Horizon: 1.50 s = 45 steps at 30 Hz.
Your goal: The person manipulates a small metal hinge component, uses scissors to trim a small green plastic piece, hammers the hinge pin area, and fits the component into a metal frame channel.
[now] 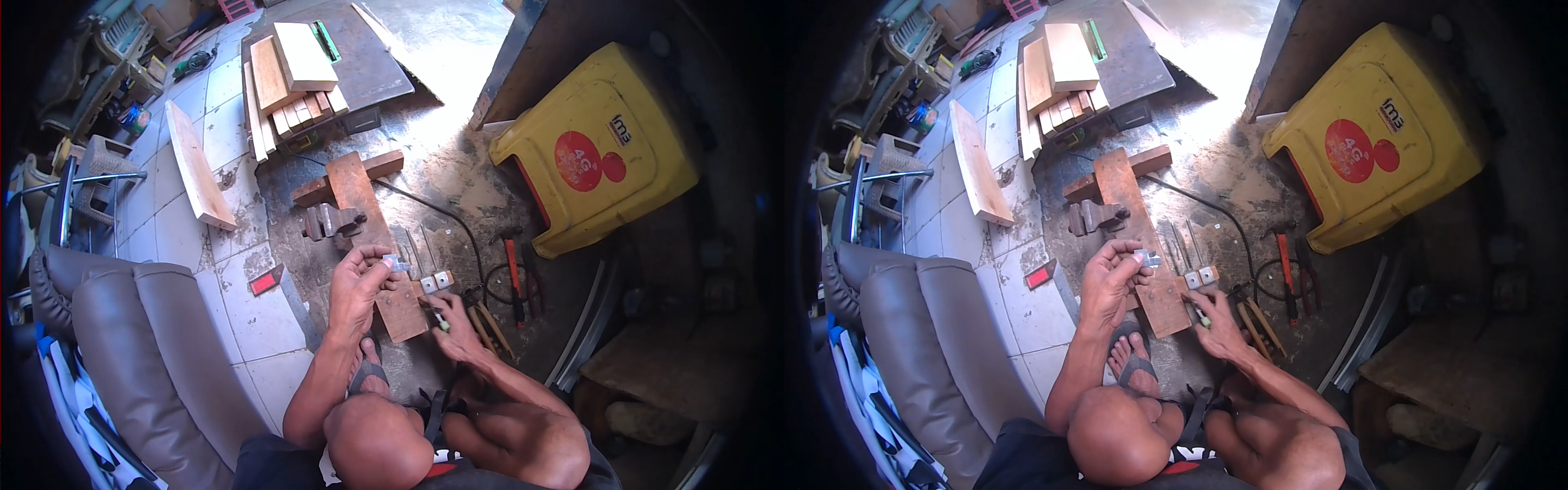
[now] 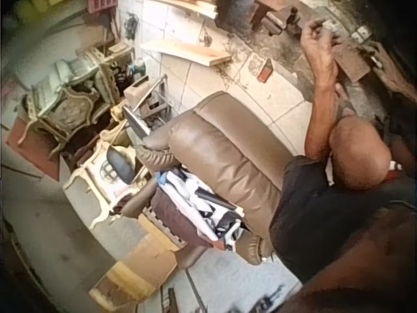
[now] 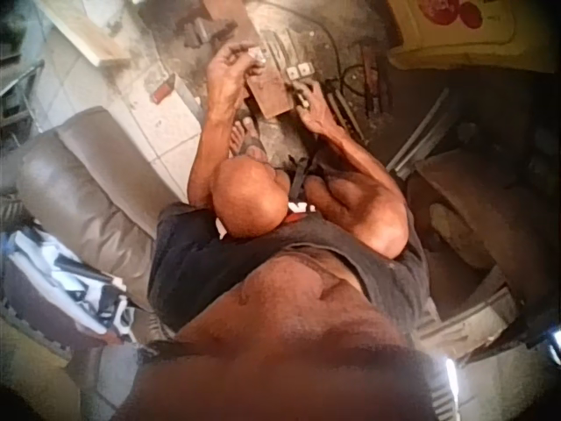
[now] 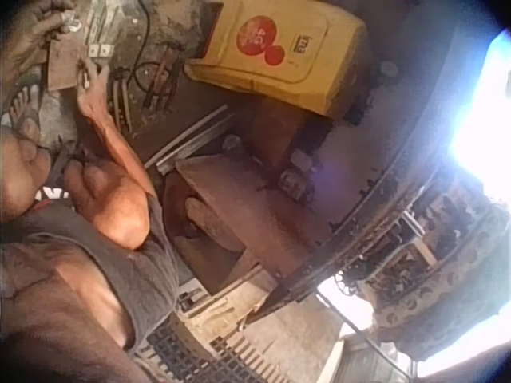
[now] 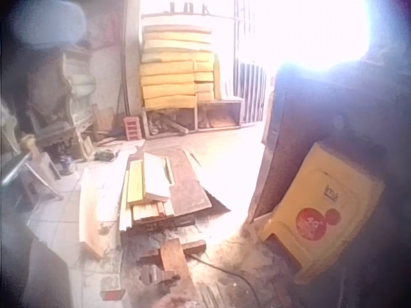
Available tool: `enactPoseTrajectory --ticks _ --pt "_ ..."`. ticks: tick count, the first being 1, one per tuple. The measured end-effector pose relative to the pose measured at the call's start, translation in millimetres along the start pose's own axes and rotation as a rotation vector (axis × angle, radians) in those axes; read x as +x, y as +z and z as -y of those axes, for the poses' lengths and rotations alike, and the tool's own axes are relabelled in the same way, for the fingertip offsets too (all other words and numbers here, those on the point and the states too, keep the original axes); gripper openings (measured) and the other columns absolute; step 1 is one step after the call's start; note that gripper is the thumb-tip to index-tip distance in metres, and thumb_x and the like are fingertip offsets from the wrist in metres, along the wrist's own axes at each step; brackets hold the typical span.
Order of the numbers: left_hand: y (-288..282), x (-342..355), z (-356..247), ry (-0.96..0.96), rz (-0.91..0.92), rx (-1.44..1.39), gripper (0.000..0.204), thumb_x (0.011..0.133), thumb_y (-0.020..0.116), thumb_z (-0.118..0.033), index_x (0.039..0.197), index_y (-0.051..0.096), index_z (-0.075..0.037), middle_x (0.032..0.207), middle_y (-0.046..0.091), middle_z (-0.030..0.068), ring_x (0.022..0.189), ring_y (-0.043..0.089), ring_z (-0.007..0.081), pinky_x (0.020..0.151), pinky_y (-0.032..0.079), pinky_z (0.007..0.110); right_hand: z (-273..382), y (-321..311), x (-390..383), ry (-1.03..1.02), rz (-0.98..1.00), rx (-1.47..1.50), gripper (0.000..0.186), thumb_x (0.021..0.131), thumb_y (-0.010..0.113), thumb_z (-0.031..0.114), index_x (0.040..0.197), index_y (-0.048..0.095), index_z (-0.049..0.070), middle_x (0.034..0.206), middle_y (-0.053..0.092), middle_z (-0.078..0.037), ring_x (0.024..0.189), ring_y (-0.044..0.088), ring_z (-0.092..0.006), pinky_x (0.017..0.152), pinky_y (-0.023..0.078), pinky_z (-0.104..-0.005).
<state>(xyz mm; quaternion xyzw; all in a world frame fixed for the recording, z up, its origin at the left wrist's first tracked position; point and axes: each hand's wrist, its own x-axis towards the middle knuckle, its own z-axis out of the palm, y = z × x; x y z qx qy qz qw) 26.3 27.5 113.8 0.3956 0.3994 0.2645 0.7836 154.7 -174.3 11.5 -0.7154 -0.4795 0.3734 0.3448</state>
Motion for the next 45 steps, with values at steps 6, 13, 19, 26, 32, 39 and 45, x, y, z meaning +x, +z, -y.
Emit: enactPoseTrajectory --ticks 6,13,19,26,32,39,45 --pt "13 4 3 0.006 0.011 -0.059 0.023 0.094 0.067 -0.005 0.112 0.056 0.002 0.098 0.069 0.0124 0.080 0.070 0.0159 0.071 0.059 0.027 47 -53 0 0.084 -0.079 0.094 0.045 0.083 0.063 0.008 0.126 0.050 0.006 0.109 0.060 -0.017 0.103 0.059 -0.0316 0.095 0.046 -0.0413" --pt "38 5 14 0.026 0.010 -0.114 0.026 0.094 0.067 -0.004 0.115 0.053 0.003 0.101 0.068 0.0143 0.084 0.071 0.0193 0.076 0.061 0.029 94 -70 15 0.177 -0.021 0.121 0.041 0.095 0.062 0.027 0.126 0.049 0.004 0.103 0.064 -0.022 0.096 0.064 -0.0374 0.087 0.049 -0.0468" --pt "41 3 15 -0.001 0.041 -0.074 0.025 0.095 0.066 -0.004 0.115 0.053 0.004 0.101 0.068 0.0148 0.085 0.072 0.0190 0.077 0.061 0.030 101 -70 14 0.229 -0.031 0.125 0.038 0.094 0.062 0.028 0.121 0.054 0.002 0.103 0.065 -0.023 0.097 0.065 -0.0383 0.086 0.049 -0.0459" --pt "31 3 -4 0.045 0.063 0.099 0.022 0.093 0.070 -0.008 0.111 0.065 0.006 0.094 0.068 0.0076 0.079 0.067 0.0124 0.074 0.059 0.026 101 -78 13 0.232 0.124 0.149 0.032 0.092 0.063 0.024 0.118 0.057 0.005 0.093 0.065 -0.020 0.089 0.065 -0.0355 0.081 0.050 -0.0448" --pt "19 18 -15 0.087 0.116 0.274 0.022 0.092 0.073 -0.010 0.106 0.071 0.006 0.086 0.070 0.0061 0.078 0.065 0.0092 0.070 0.056 0.024 104 -76 7 0.217 0.157 0.069 0.028 0.092 0.063 0.022 0.114 0.059 0.006 0.084 0.064 -0.012 0.081 0.064 -0.0247 0.077 0.050 -0.0406" --pt "26 13 -22 0.009 0.134 0.200 0.021 0.093 0.073 -0.011 0.107 0.070 0.004 0.092 0.070 0.0057 0.079 0.064 0.0088 0.071 0.055 0.024 115 -74 13 0.274 0.157 0.077 0.033 0.091 0.063 0.021 0.118 0.057 0.004 0.095 0.067 -0.024 0.092 0.067 -0.0418 0.083 0.050 -0.0474" --pt "-1 23 0 0.198 0.130 0.218 0.018 0.096 0.070 -0.010 0.110 0.069 0.001 0.095 0.068 0.0040 0.082 0.063 0.0094 0.078 0.053 0.024 99 -66 10 0.342 0.107 0.288 0.027 0.092 0.062 0.019 0.116 0.058 0.007 0.086 0.061 -0.008 0.079 0.060 -0.0188 0.074 0.048 -0.0362"
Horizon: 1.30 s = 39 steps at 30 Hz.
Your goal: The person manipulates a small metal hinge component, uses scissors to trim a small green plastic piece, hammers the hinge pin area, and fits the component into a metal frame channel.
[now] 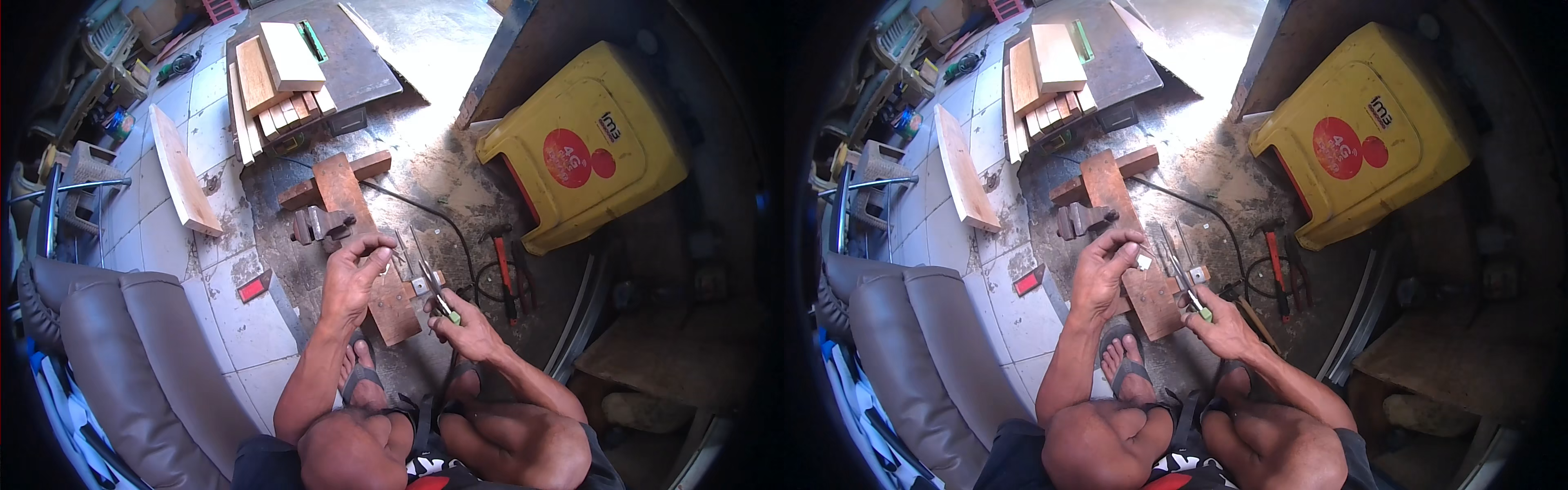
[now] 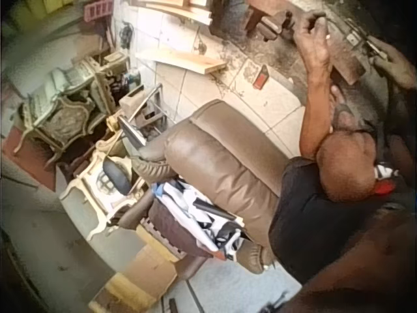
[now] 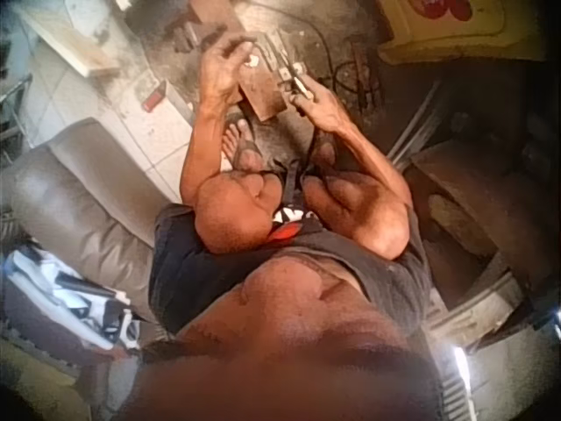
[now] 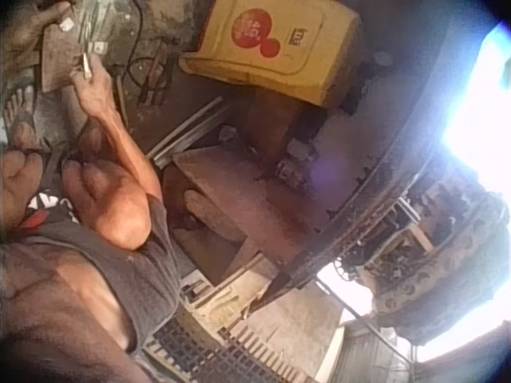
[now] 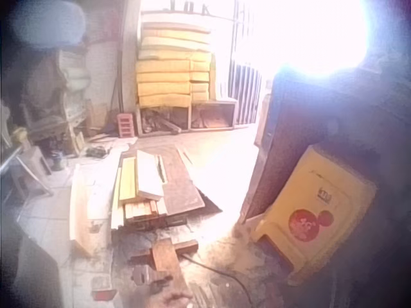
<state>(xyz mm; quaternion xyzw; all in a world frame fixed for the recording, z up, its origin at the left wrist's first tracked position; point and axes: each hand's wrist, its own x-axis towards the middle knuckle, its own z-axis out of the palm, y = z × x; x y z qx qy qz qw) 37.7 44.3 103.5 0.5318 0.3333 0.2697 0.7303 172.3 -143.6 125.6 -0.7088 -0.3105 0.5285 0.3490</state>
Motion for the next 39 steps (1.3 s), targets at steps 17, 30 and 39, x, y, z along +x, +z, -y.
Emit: enactPoseTrajectory --ticks 17,30,39 --pt "-7 -11 -21 -0.043 0.054 -0.206 0.021 0.093 0.066 0.000 0.112 0.060 0.005 0.105 0.065 0.0108 0.090 0.068 0.0169 0.084 0.060 0.032 14 -1 -3 -0.120 -0.054 -0.186 0.032 0.090 0.063 0.021 0.117 0.058 0.004 0.091 0.063 -0.015 0.086 0.063 -0.0294 0.080 0.050 -0.0411" --pt "7 -15 -16 -0.195 -0.018 -0.261 0.019 0.093 0.068 -0.003 0.110 0.061 0.004 0.102 0.069 0.0115 0.089 0.071 0.0159 0.081 0.063 0.033 27 12 0 -0.194 -0.096 -0.150 0.034 0.087 0.060 0.016 0.118 0.058 0.004 0.089 0.065 -0.018 0.084 0.067 -0.0310 0.080 0.052 -0.0422" --pt "8 -20 -14 -0.174 -0.067 -0.212 0.020 0.093 0.068 -0.003 0.110 0.061 0.004 0.102 0.070 0.0118 0.091 0.071 0.0163 0.082 0.063 0.032 24 18 4 -0.192 -0.106 -0.199 0.034 0.087 0.059 0.014 0.119 0.055 0.003 0.091 0.065 -0.021 0.088 0.067 -0.0368 0.081 0.051 -0.0452"
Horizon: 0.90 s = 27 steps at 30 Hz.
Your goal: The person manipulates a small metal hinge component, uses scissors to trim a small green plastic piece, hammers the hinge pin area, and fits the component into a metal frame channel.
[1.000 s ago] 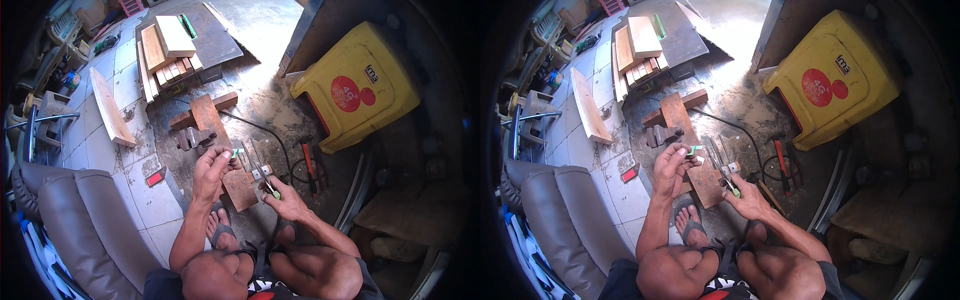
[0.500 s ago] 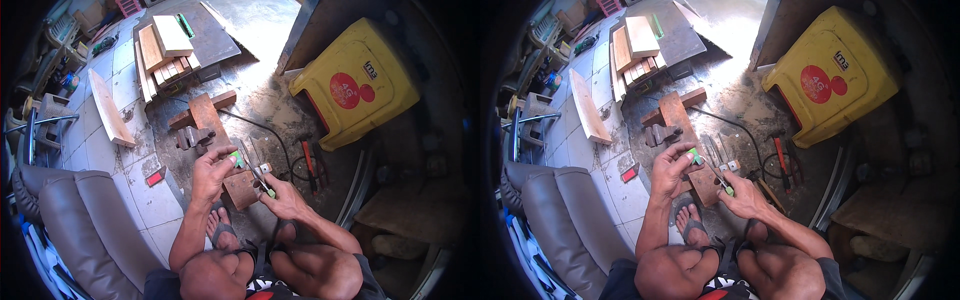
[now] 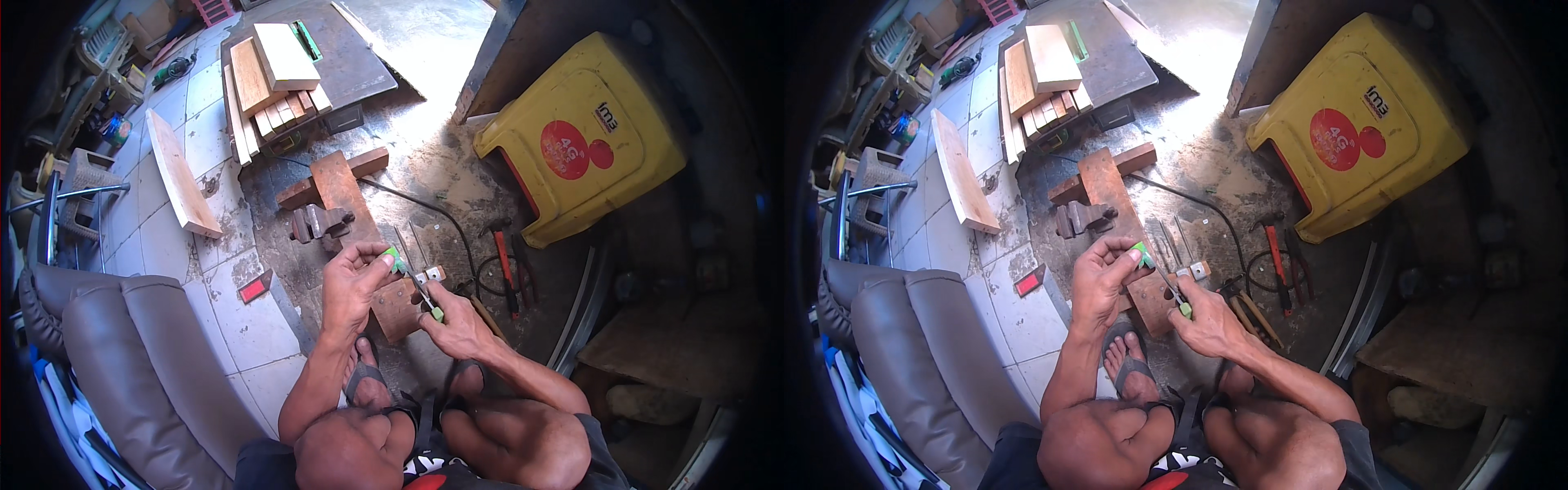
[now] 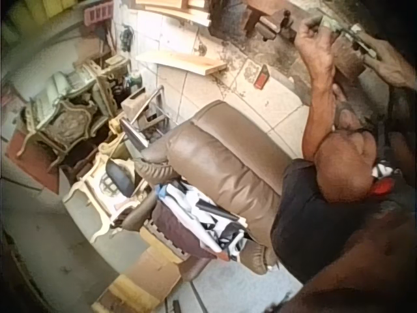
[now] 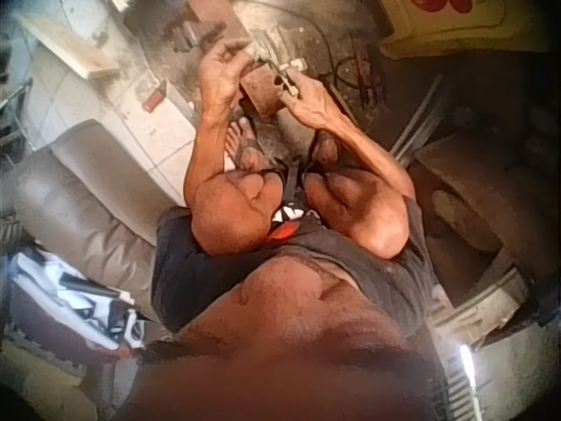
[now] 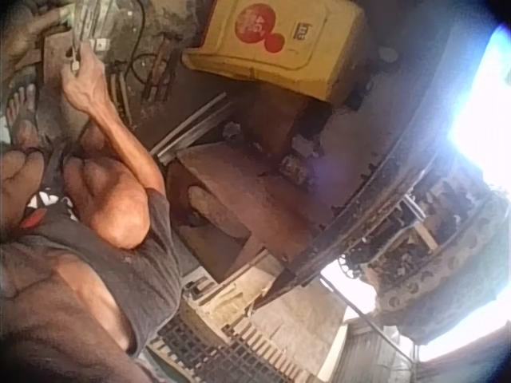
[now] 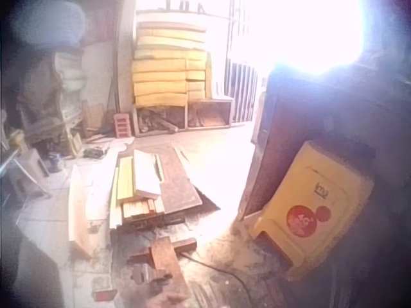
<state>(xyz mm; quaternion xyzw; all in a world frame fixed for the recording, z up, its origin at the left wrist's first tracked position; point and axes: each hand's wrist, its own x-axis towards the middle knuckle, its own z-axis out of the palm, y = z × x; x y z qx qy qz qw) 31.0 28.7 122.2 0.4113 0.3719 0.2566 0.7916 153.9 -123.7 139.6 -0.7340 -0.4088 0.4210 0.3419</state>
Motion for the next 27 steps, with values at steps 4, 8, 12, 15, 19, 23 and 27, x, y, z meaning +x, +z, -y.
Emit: enactPoseTrajectory --ticks 4,8,12,15,19,23,27 --pt "2 -1 -1 0.002 -0.006 0.013 0.020 0.093 0.069 -0.004 0.110 0.062 0.004 0.101 0.070 0.0111 0.091 0.071 0.0157 0.083 0.062 0.032 1 1 0 -0.005 -0.006 0.003 0.034 0.087 0.059 0.014 0.119 0.054 0.003 0.092 0.064 -0.022 0.088 0.067 -0.0370 0.082 0.051 -0.0454" --pt "2 -2 -2 -0.015 -0.013 -0.002 0.022 0.092 0.073 -0.005 0.110 0.064 0.004 0.101 0.070 0.0090 0.089 0.069 0.0123 0.080 0.060 0.027 -1 3 1 -0.003 0.003 0.005 0.034 0.087 0.059 0.013 0.119 0.053 0.003 0.095 0.064 -0.023 0.091 0.066 -0.0368 0.084 0.050 -0.0454" --pt "0 -1 0 -0.009 -0.009 0.008 0.021 0.092 0.072 -0.004 0.110 0.065 0.004 0.101 0.070 0.0088 0.089 0.069 0.0120 0.080 0.060 0.026 -1 4 2 -0.005 0.005 0.014 0.033 0.087 0.059 0.013 0.118 0.053 0.003 0.095 0.064 -0.023 0.091 0.066 -0.0369 0.084 0.050 -0.0455" --pt "0 -2 -2 -0.014 -0.010 0.003 0.021 0.092 0.072 -0.004 0.110 0.065 0.005 0.100 0.070 0.0088 0.089 0.069 0.0121 0.080 0.060 0.026 5 2 3 0.031 0.055 0.008 0.044 0.089 0.059 0.016 0.130 0.050 0.002 0.105 0.065 -0.028 0.101 0.064 -0.0441 0.090 0.050 -0.0481" --pt "0 -3 -2 -0.014 -0.005 -0.007 0.021 0.092 0.072 -0.004 0.110 0.065 0.005 0.100 0.070 0.0093 0.088 0.069 0.0124 0.080 0.060 0.026 4 2 3 0.057 0.070 0.002 0.049 0.090 0.058 0.017 0.135 0.049 0.002 0.108 0.065 -0.031 0.104 0.064 -0.0482 0.091 0.050 -0.0500" --pt "0 -3 -3 -0.014 -0.002 -0.009 0.021 0.092 0.072 -0.003 0.110 0.065 0.005 0.100 0.070 0.0096 0.088 0.069 0.0124 0.080 0.060 0.026 5 1 3 0.060 0.080 0.005 0.047 0.090 0.058 0.018 0.134 0.049 0.003 0.107 0.065 -0.030 0.103 0.064 -0.0483 0.090 0.050 -0.0503" --pt "-1 -3 -3 -0.015 0.000 -0.001 0.021 0.091 0.072 -0.003 0.109 0.065 0.005 0.099 0.070 0.0095 0.088 0.069 0.0122 0.080 0.060 0.026 9 1 3 0.072 0.094 0.021 0.047 0.090 0.057 0.018 0.135 0.049 0.003 0.108 0.066 -0.029 0.102 0.065 -0.0467 0.090 0.050 -0.0492"
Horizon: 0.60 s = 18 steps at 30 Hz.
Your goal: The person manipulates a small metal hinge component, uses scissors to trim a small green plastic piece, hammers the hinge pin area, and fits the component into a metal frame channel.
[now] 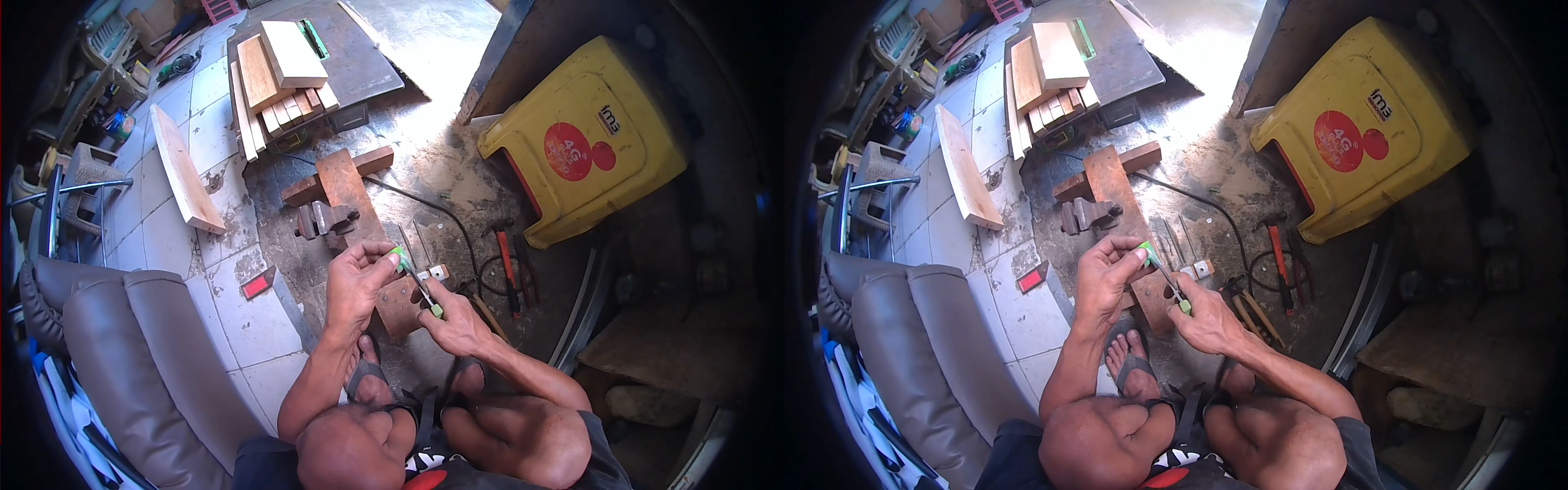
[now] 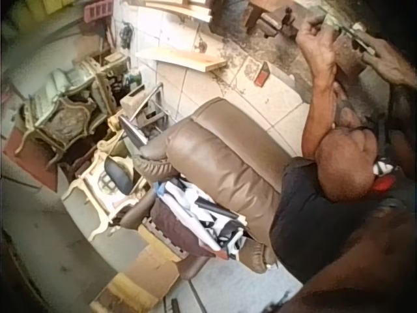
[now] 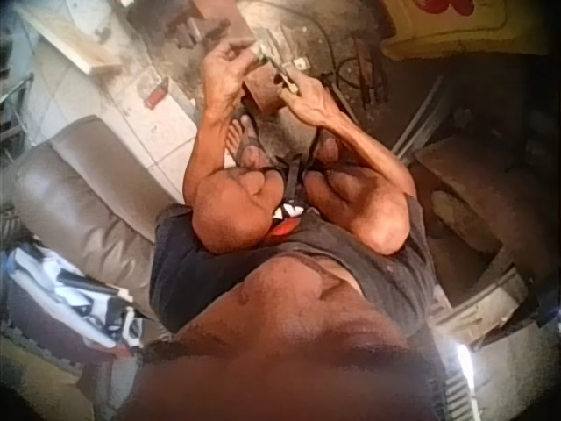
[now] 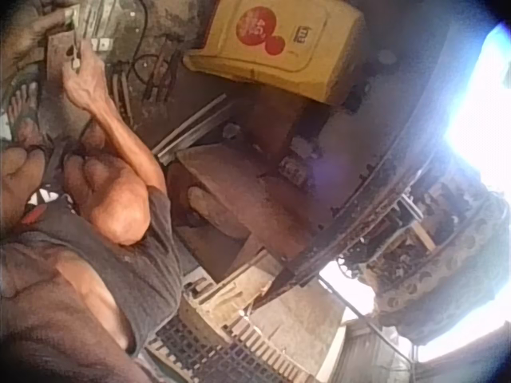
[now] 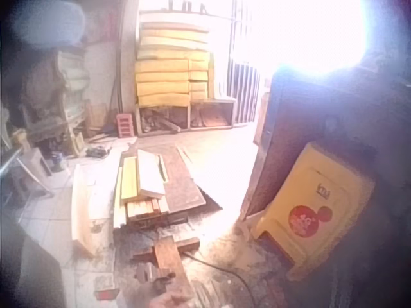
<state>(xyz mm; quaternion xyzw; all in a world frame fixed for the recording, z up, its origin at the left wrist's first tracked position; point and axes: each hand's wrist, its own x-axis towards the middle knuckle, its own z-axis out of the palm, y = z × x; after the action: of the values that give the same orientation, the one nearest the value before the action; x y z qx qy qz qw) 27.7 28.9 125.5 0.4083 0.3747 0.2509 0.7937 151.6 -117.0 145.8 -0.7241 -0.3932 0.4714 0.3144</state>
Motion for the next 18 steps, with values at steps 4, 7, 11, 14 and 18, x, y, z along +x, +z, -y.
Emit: enactPoseTrajectory --ticks 4,7,11,14,18 --pt "-0.8 0.5 1.6 0.004 0.008 0.004 0.021 0.091 0.073 -0.003 0.109 0.065 0.004 0.100 0.071 0.0095 0.088 0.069 0.0119 0.080 0.060 0.026 -0.7 -0.3 -0.9 0.025 0.015 0.008 0.049 0.091 0.057 0.019 0.137 0.049 0.004 0.109 0.066 -0.027 0.102 0.066 -0.0445 0.091 0.050 -0.0479" --pt "1.9 -0.8 1.8 0.003 0.010 -0.014 0.020 0.092 0.072 -0.003 0.109 0.065 0.004 0.101 0.071 0.0095 0.089 0.069 0.0121 0.080 0.060 0.026 -2.7 -1.5 -0.2 0.037 0.030 0.018 0.052 0.091 0.057 0.018 0.140 0.047 0.006 0.110 0.066 -0.027 0.103 0.066 -0.0441 0.092 0.050 -0.0479" --pt "1.5 -2.0 0.8 0.009 0.025 0.007 0.019 0.092 0.071 -0.003 0.109 0.065 0.005 0.103 0.070 0.0100 0.090 0.069 0.0127 0.081 0.060 0.027 -1.6 -0.3 -1.1 0.038 0.031 0.021 0.055 0.090 0.056 0.018 0.143 0.046 0.007 0.110 0.066 -0.028 0.103 0.065 -0.0451 0.092 0.050 -0.0485" --pt "2.6 -3.0 0.0 0.015 0.033 0.003 0.018 0.093 0.071 -0.002 0.109 0.065 0.005 0.103 0.070 0.0104 0.091 0.069 0.0131 0.082 0.060 0.027 -0.3 -0.4 -2.2 0.046 0.032 0.014 0.056 0.090 0.056 0.019 0.144 0.044 0.007 0.108 0.066 -0.030 0.101 0.066 -0.0466 0.091 0.050 -0.0493" --pt "1.4 -4.4 3.3 0.007 0.042 -0.026 0.017 0.093 0.070 -0.001 0.108 0.065 0.005 0.104 0.070 0.0105 0.092 0.070 0.0140 0.082 0.061 0.028 -3.3 2.2 -2.9 0.034 0.026 0.014 0.057 0.090 0.054 0.019 0.145 0.043 0.008 0.105 0.066 -0.031 0.099 0.065 -0.0490 0.089 0.050 -0.0504"
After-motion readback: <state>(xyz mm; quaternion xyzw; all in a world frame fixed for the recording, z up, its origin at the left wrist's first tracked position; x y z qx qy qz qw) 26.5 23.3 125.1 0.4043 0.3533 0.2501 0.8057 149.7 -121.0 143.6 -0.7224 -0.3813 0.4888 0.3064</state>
